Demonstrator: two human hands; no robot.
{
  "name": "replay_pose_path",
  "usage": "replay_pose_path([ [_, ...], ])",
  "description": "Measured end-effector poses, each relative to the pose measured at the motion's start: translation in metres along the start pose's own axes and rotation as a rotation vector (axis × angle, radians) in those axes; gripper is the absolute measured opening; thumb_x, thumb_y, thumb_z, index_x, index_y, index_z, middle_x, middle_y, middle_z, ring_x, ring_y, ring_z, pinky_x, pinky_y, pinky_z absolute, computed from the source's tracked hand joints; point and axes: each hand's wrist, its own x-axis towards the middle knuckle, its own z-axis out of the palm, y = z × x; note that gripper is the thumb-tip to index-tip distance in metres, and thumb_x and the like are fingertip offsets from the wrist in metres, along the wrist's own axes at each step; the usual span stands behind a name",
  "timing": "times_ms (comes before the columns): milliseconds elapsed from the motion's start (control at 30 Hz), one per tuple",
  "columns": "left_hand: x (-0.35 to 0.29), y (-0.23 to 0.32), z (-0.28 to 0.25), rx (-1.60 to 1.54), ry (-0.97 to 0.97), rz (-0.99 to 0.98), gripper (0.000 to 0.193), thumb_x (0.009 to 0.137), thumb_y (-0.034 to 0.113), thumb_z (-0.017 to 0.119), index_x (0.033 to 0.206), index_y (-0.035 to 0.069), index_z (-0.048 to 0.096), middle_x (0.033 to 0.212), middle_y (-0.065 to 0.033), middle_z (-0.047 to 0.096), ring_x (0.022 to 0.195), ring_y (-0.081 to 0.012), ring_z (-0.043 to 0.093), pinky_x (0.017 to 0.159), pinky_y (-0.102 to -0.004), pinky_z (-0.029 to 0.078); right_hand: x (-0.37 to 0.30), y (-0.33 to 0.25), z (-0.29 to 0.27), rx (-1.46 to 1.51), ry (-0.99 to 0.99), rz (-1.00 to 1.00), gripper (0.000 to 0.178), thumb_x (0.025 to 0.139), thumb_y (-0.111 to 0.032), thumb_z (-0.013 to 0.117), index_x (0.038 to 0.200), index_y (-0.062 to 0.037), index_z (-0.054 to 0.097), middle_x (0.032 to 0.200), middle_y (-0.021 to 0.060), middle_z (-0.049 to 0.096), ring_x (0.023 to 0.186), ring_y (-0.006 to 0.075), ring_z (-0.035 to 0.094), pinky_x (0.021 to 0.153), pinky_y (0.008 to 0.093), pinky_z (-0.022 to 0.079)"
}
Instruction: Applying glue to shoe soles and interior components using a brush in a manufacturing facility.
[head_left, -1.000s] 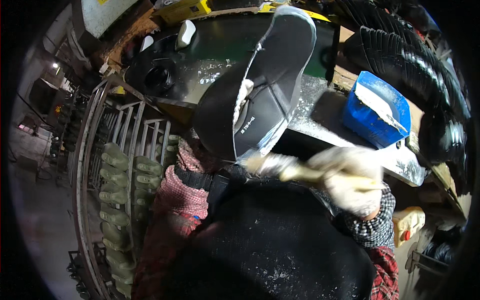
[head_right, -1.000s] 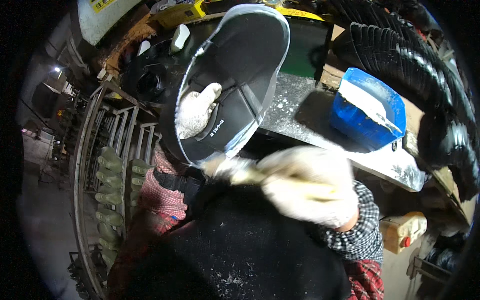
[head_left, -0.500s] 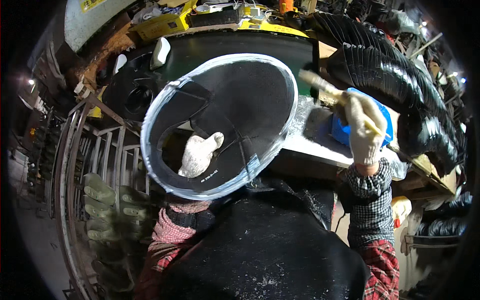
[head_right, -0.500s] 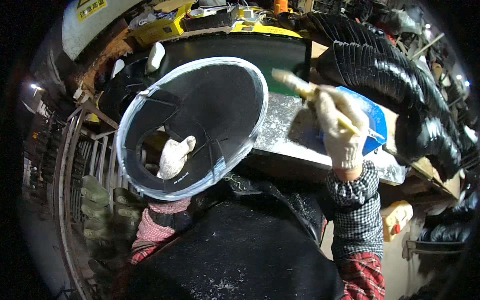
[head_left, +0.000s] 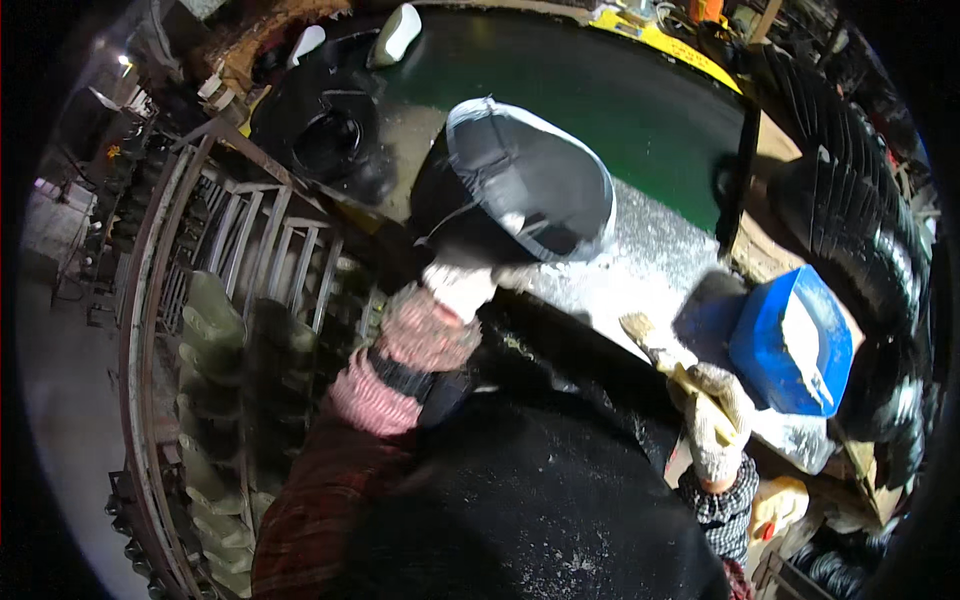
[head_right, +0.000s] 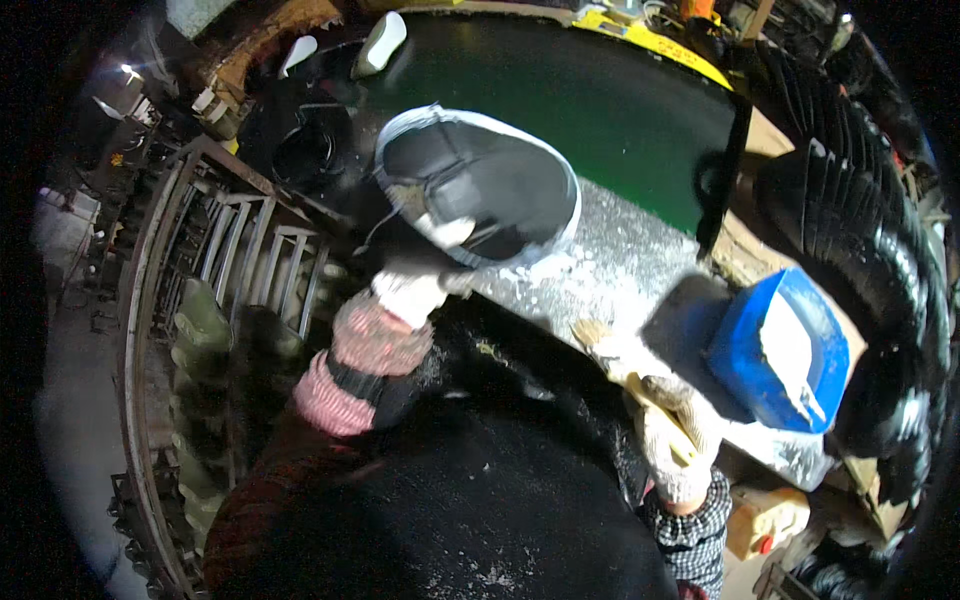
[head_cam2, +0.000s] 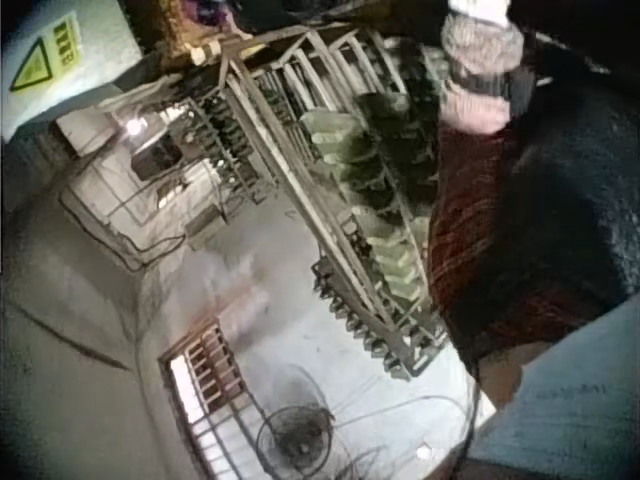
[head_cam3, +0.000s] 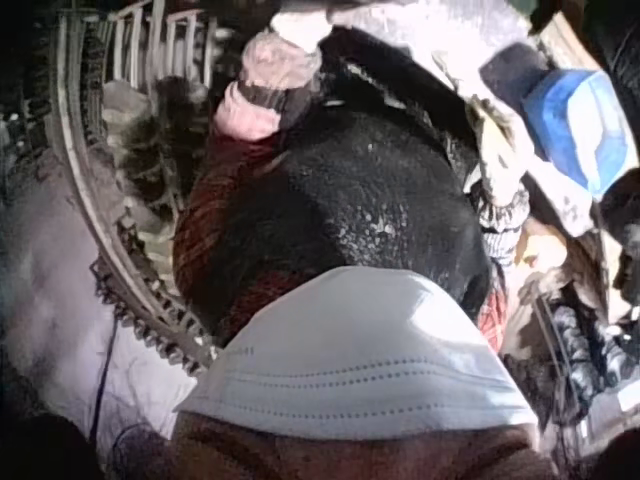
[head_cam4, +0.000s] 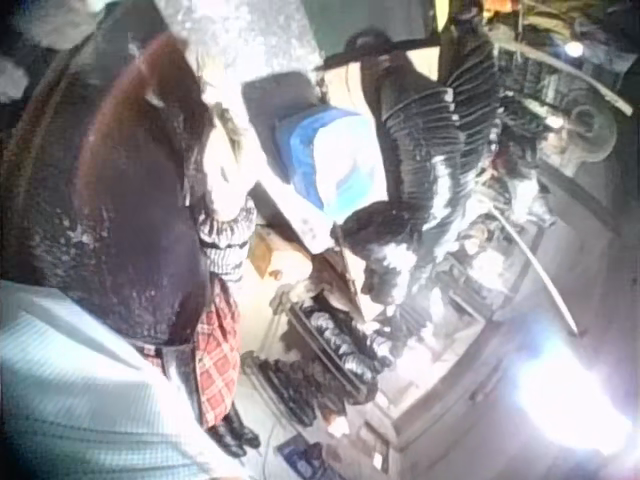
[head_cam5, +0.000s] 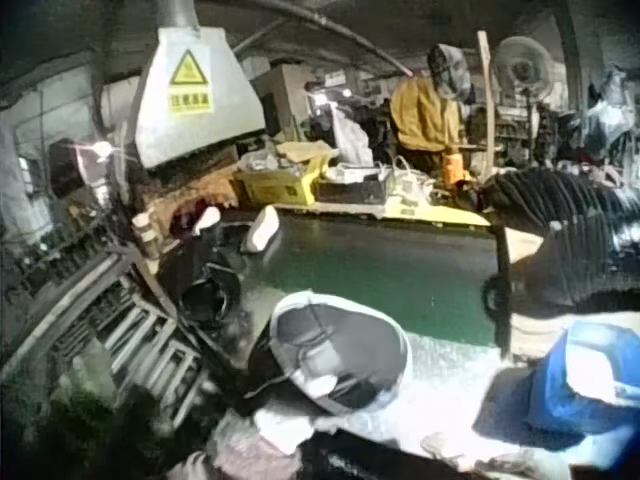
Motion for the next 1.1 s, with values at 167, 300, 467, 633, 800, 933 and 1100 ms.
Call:
replay_pose_path([
  [167,0.138,0.003,0.022,-0.604,0.172,0.007,0.021,0.093,0.011,0.055,0.113,0.004,0.057,0.083,-0.0095,0.063,0.073,-0.0227,0.066,0.07,-0.0371,0.058,0.005,0.007,-0.003,-0.102,-0.033,0.136,0.028,0.089,-0.019,0.067,0.102,0.0046,0.059,0.094,0.0103,0.065,0.084,0.0187,0.064,0.078,0.0299,0.053],
  [300,0.131,0.033,0.001,-1.562,0.214,-0.204,0.03,0.097,0.008,0.053,0.122,-0.006,0.047,0.097,-0.0187,0.063,0.083,-0.0357,0.067,0.08,-0.0485,0.058,0.002,0.018,-0.012,-0.294,0.013,0.017,0.023,0.085,-0.017,0.07,0.094,0.003,0.061,0.087,0.0116,0.066,0.081,0.0196,0.064,0.076,0.0311,0.052],
  [467,0.036,-0.001,-0.083,-0.944,0.61,-0.105,0.032,0.097,0.006,0.051,0.127,-0.004,0.048,0.104,-0.0196,0.065,0.084,-0.0265,0.068,0.07,-0.0405,0.061,0.016,-0.004,0.02,-0.39,-0.093,0.028,0.029,0.089,-0.025,0.067,0.096,0.0027,0.061,0.088,0.0093,0.065,0.082,0.0162,0.06,0.076,0.0304,0.048],
  [633,-0.078,0.015,-0.186,-0.667,1.12,0.047,0.025,0.096,0.005,0.055,0.118,-0.005,0.057,0.098,-0.0126,0.065,0.075,-0.0162,0.063,0.071,-0.0294,0.055,0.024,-0.042,0.042,-0.273,-0.208,0.197,0.045,0.091,-0.023,0.064,0.124,0.0064,0.055,0.114,0.0168,0.064,0.095,0.0224,0.063,0.086,0.0303,0.05],
  [800,-0.19,-0.003,-0.23,0.743,1.565,-0.378,0.038,0.095,0.02,0.057,0.127,-0.001,0.054,0.131,-0.0216,0.054,0.116,-0.0333,0.057,0.095,-0.0401,0.048,0.042,-0.036,0.06,-0.091,-0.025,1.029,0.043,0.094,-0.024,0.062,0.123,0.0074,0.055,0.115,0.0168,0.063,0.099,0.0177,0.06,0.087,0.0256,0.047],
  [933,-0.204,-0.042,-0.243,0.603,1.449,-0.666,0.083,0.079,0.038,0.075,0.143,0.006,0.033,0.141,-0.021,0.044,0.126,-0.0403,0.047,0.104,-0.0418,0.041,0.035,-0.048,0.082,-0.338,-0.423,0.389,0.059,0.091,-0.039,0.062,0.137,-0.0062,0.045,0.129,0.0151,0.057,0.107,0.03,0.059,0.094,0.0397,0.045],
  [1100,-0.196,-0.086,-0.265,0.06,1.54,-0.539,0.087,0.076,0.027,0.079,0.145,0.007,0.03,0.14,-0.0212,0.044,0.125,-0.0357,0.048,0.104,-0.0435,0.041,0.019,-0.055,0.11,-0.2,-0.365,0.071,0.027,0.093,-0.018,0.06,0.105,0.0061,0.062,0.092,0.0128,0.067,0.086,0.0175,0.062,0.081,0.03,0.049],
])
